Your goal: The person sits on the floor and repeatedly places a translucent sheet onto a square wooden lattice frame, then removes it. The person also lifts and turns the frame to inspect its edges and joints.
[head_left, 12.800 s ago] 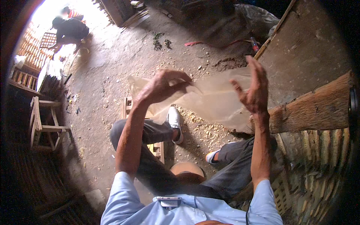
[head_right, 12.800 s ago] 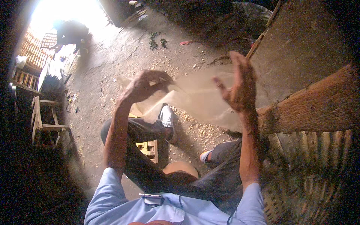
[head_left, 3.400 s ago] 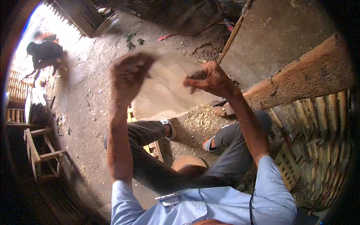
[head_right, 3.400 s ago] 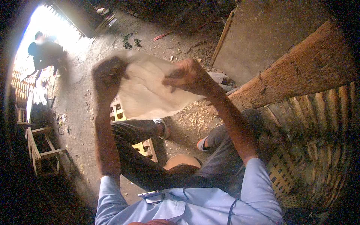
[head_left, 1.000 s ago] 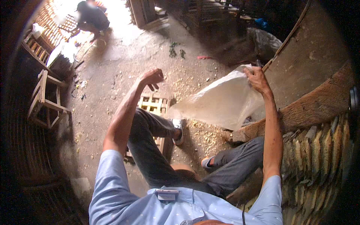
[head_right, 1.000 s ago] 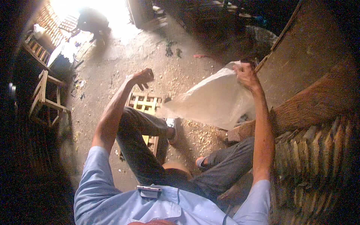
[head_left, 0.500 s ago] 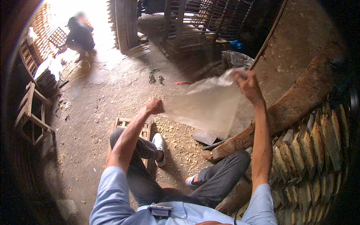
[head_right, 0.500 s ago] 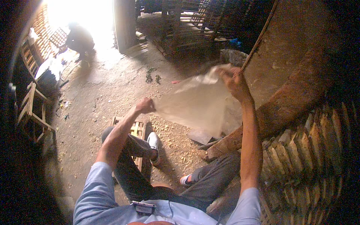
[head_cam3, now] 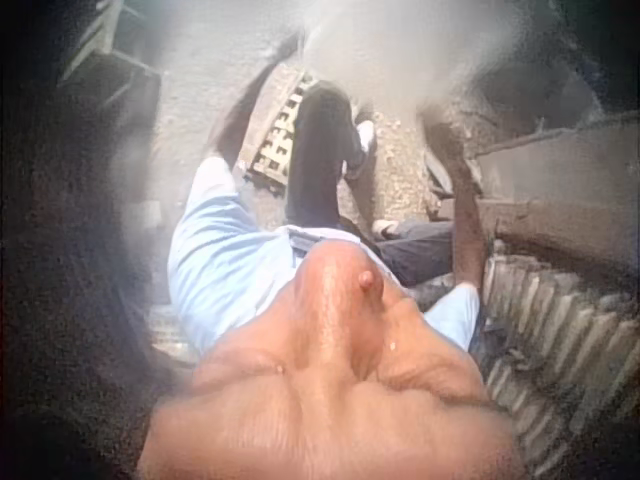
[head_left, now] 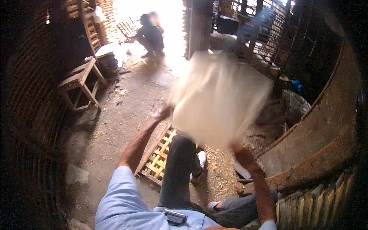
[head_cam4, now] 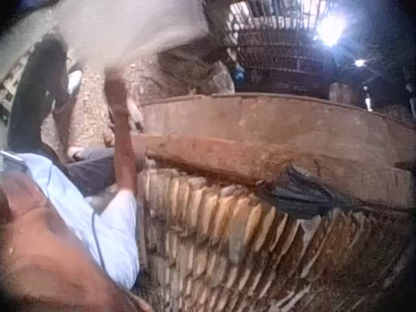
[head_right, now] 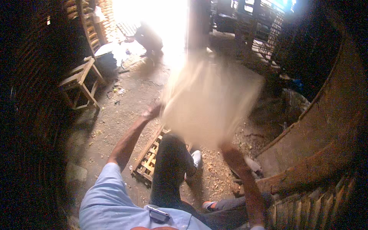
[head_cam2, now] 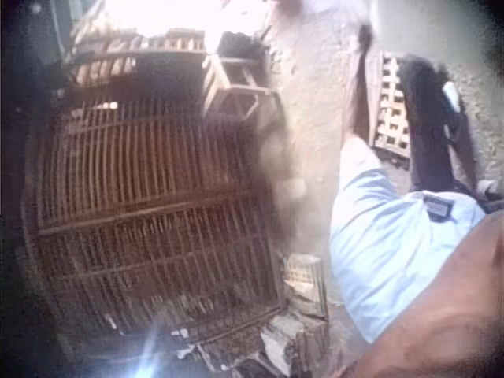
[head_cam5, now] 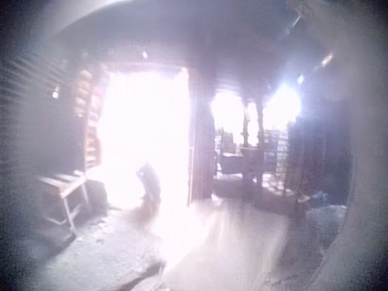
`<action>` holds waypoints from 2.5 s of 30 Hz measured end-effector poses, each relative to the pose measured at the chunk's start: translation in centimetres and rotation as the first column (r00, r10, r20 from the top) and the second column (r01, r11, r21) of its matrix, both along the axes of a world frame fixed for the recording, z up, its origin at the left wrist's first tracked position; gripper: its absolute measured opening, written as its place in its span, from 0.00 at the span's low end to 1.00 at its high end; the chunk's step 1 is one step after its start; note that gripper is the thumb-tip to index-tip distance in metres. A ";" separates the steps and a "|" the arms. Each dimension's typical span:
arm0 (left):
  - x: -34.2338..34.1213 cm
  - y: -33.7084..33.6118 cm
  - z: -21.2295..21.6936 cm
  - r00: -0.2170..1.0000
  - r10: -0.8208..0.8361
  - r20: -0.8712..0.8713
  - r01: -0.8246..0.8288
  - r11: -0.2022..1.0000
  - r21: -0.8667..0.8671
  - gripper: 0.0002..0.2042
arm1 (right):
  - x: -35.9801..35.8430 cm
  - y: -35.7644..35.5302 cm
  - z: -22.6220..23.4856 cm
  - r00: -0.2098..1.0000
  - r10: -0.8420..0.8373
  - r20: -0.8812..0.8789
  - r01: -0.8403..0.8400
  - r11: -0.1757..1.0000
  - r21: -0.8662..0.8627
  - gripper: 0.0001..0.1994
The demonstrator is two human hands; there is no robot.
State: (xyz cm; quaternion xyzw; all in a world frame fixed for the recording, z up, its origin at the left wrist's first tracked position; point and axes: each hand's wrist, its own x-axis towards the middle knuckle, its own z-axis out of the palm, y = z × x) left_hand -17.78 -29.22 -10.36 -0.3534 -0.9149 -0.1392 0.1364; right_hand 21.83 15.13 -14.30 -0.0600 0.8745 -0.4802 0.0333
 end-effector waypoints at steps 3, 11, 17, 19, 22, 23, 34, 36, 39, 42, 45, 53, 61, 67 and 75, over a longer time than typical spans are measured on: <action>8.8 6.1 -8.0 0.615 0.186 0.766 0.036 0.964 -0.262 0.05 | 3.9 1.7 -3.1 0.952 -0.099 0.291 0.027 0.970 0.241 0.19; 4.4 12.3 5.4 0.861 0.138 -0.489 0.276 0.681 0.678 0.03 | -4.8 10.9 13.0 0.423 -0.709 -0.564 0.665 0.666 -0.339 0.27; 15.1 16.7 16.0 0.816 0.030 -0.577 0.503 0.456 0.734 0.12 | 6.5 6.3 13.7 0.591 -0.489 -0.641 0.733 0.658 0.173 0.17; 10.7 15.3 7.5 0.980 -0.186 -0.076 0.201 0.914 0.353 0.09 | 6.6 3.0 7.3 0.923 -0.369 -0.111 0.380 0.824 0.420 0.14; 6.2 7.9 -6.3 0.913 -0.277 0.299 0.362 0.888 -0.284 0.04 | 5.9 -1.8 1.6 0.960 -0.215 0.180 0.087 0.840 0.536 0.10; 7.9 11.9 -5.6 0.914 -0.283 0.290 0.284 0.958 0.039 0.04 | 7.6 1.0 2.6 0.954 -0.290 0.082 0.188 0.785 0.590 0.09; 20.2 25.0 14.4 0.898 -0.438 -0.043 0.440 0.893 0.090 0.05 | -2.8 -5.9 15.5 0.735 -0.334 -0.590 0.534 0.822 0.200 0.40; 21.9 25.7 15.9 0.772 -0.634 -0.056 0.619 0.728 0.296 0.16 | -4.9 -5.4 15.1 0.751 -0.359 -0.554 0.551 0.803 0.226 0.27; 23.3 24.7 17.8 0.789 -0.454 -0.413 0.610 0.658 0.442 0.39 | -4.6 -2.5 14.5 0.687 -0.529 -0.499 0.352 0.842 -0.409 0.07; 19.6 21.6 14.6 0.949 -0.171 -0.264 0.283 0.833 0.475 0.64 | -3.6 1.9 12.8 0.579 -0.710 -0.401 0.409 0.678 -0.611 0.10; 15.8 18.9 8.8 0.718 -0.539 0.440 0.264 0.796 0.544 0.65 | -1.0 0.3 15.8 0.598 -0.788 -0.145 0.347 0.417 -0.840 0.12; 15.2 23.4 10.8 0.874 -0.466 0.136 0.322 0.766 0.557 0.13 | 3.9 4.8 13.4 0.296 -0.626 -0.721 0.933 0.351 0.078 0.30; 22.5 27.9 14.1 0.509 -0.845 0.163 0.488 0.439 0.754 0.18 | -2.6 -1.4 18.5 0.761 -0.248 -0.599 0.495 0.819 0.290 0.26; 17.3 23.3 5.5 0.765 -0.251 0.593 0.441 0.875 -0.198 0.21 | 1.7 3.8 20.4 0.349 -0.779 -0.521 0.728 0.575 -0.372 0.16; 4.1 23.4 2.1 0.980 -0.133 -0.147 0.168 0.950 0.262 0.11 | -0.1 13.8 13.8 0.594 -0.320 -0.738 0.607 0.780 0.150 0.07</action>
